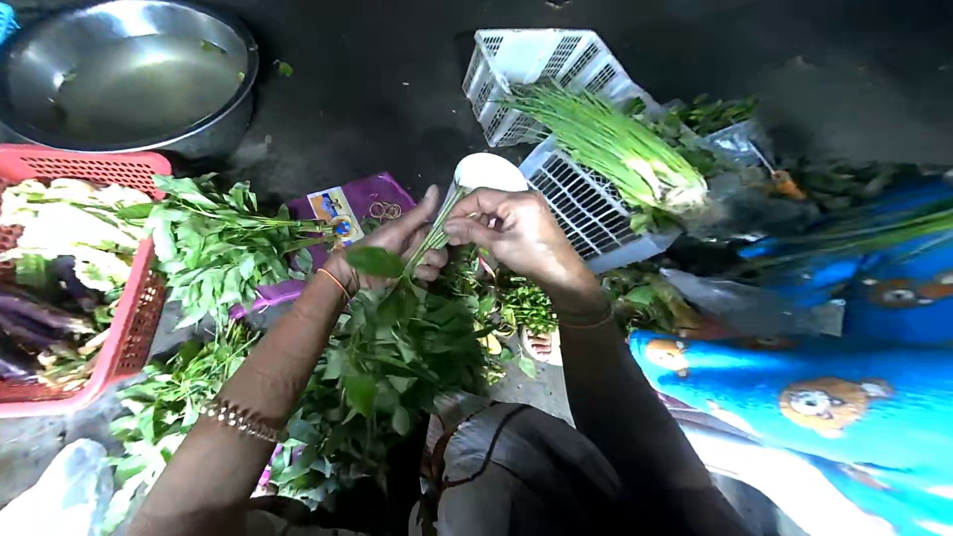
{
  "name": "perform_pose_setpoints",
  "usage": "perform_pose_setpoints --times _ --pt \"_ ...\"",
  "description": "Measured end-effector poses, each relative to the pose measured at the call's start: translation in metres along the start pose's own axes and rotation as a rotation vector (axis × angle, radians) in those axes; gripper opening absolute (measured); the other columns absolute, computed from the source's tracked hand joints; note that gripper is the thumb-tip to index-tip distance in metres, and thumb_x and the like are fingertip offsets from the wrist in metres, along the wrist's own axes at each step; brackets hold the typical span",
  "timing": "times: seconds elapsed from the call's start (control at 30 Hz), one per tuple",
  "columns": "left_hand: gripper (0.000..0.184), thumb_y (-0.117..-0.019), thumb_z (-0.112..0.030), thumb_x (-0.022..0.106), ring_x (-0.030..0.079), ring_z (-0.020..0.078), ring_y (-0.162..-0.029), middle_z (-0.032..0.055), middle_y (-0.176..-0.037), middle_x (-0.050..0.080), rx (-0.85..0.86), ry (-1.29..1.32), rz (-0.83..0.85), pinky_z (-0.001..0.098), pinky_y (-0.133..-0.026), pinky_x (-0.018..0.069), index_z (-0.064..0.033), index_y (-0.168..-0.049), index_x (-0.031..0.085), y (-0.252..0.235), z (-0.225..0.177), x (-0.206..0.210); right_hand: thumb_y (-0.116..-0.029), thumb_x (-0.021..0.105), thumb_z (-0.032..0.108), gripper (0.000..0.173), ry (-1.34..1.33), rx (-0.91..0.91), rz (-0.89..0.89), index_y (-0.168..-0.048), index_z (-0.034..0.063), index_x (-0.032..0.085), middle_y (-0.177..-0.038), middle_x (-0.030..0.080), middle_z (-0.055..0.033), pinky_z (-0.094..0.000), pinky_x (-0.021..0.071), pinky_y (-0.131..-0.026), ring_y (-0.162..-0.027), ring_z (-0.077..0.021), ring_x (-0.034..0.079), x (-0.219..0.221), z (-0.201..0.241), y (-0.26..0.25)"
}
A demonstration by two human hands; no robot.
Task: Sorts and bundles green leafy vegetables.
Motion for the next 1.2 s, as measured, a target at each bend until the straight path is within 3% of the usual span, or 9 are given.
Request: perform_pose_setpoints --times 0.17,0.37,0.57,0.67,0.73,0.8,0.9,1.0,1.2 --pt "0.02 -0.1077 -0.019 0.036 0.052 0.0015 -0.06 -0.0086 -0.071 0.052 -0.034 -0.191 0.007 0.017 -0.057 0.049 -0.0159 -0.105 0.055 0.004 0.004 0.001 -0.0928 0.072 0.008 0.01 -0.022 0.003 0.019 -0.102 0.0064 0.069 -0.074 0.07 -0.0042 -0.0265 0.0506 -0.05 -0.055 -0.012 0.061 -0.003 -0.017 0.009" --pt "0.016 -0.1064 -0.017 0.034 0.051 -0.0009 -0.058 -0.0099 -0.07 0.049 -0.103 -0.284 0.03 0.0139 -0.056 0.0481 -0.0138 -0.107 0.05 -0.004 0.012 0.013 -0.1057 0.05 0.024 0.031 -0.3 0.154 -0.329 -0.129 0.0049 0.056 -0.11 0.066 -0.0037 -0.026 0.0559 -0.074 -0.09 -0.0087 0.065 -0.031 -0.049 0.004" --pt "0.021 -0.1104 -0.018 0.035 0.055 0.0069 -0.061 -0.0021 -0.075 0.053 -0.173 -0.591 0.008 0.0228 -0.058 0.0529 -0.0075 -0.109 0.054 -0.007 0.032 0.018 -0.1076 0.041 0.006 0.039 -0.306 -0.027 0.044 -0.143 -0.0039 0.054 -0.117 0.074 -0.0109 -0.0348 0.0556 -0.098 -0.106 -0.0146 0.07 0.058 -0.043 -0.008" --pt "0.02 -0.1103 -0.02 0.038 0.045 0.0026 -0.056 -0.0057 -0.074 0.047 -0.223 -0.589 -0.042 0.0183 -0.052 0.0424 -0.0105 -0.122 0.05 0.0 0.051 0.011 -0.1097 0.031 0.018 0.053 -0.571 -0.004 0.156 -0.157 -0.006 0.029 -0.142 0.06 -0.0171 -0.0392 0.0464 -0.113 -0.131 -0.0213 0.059 0.073 -0.061 0.007" --pt "0.026 -0.1095 -0.023 0.041 0.044 0.0048 -0.055 -0.0027 -0.073 0.047 -0.239 -0.752 -0.125 0.0209 -0.05 0.0398 -0.0075 -0.127 0.052 0.002 0.059 0.004 -0.1109 0.029 0.027 0.054 -0.587 0.114 0.038 -0.151 -0.0069 0.038 -0.145 0.056 -0.0174 -0.0424 0.0521 -0.106 -0.13 -0.0239 0.059 0.067 -0.098 0.042" --pt "0.035 -0.1113 -0.027 0.042 0.056 0.0176 -0.072 0.0095 -0.088 0.058 -0.351 -1.024 -0.201 0.0364 -0.066 0.0498 -0.0035 -0.135 0.053 0.008 0.059 -0.005 -0.1119 0.032 0.037 0.049 -0.364 0.571 -0.093 -0.149 0.0078 0.047 -0.128 0.066 -0.0111 -0.044 0.0585 -0.09 -0.11 -0.0226 0.068 0.069 -0.16 0.111" --pt "0.041 -0.1118 -0.027 0.042 0.064 0.0361 -0.107 0.025 -0.118 0.064 -0.574 -1.116 -0.292 0.0565 -0.096 0.0482 0.0033 -0.137 0.054 0.015 0.068 -0.018 -0.1029 0.058 0.019 0.037 0.231 0.81 -0.007 -0.132 -0.0021 0.06 -0.129 0.061 -0.0285 -0.0692 0.0487 -0.092 -0.118 -0.0483 0.06 0.104 -0.231 0.185" --pt "0.032 -0.112 -0.028 0.041 0.045 0.0095 -0.058 0.0026 -0.077 0.052 -0.651 -0.804 -0.39 0.0254 -0.054 0.0401 -0.0055 -0.129 0.057 0.015 0.093 -0.024 -0.0876 0.075 0.009 0.052 0.394 0.809 0.159 -0.135 -0.0033 0.058 -0.143 0.052 -0.0311 -0.0733 0.0441 -0.094 -0.131 -0.0538 0.049 0.136 -0.25 0.201" --pt "0.018 -0.1106 -0.015 0.034 0.041 -0.002 -0.043 -0.01 -0.058 0.042 -0.441 -0.168 -0.257 0.012 -0.043 0.04 -0.0104 -0.112 0.052 0.0 0.106 -0.023 -0.0809 0.081 0.004 0.056 0.362 0.779 0.222 -0.132 -0.0042 0.059 -0.134 0.056 -0.0322 -0.0716 0.0482 -0.09 -0.123 -0.0547 0.054 0.126 -0.256 0.178"
Point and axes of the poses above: each hand's wrist, its own y-axis away from the middle knuckle, its own x-axis out of the palm, z = x × y, the point moved 6 cm from there along -y, towards the middle knuckle
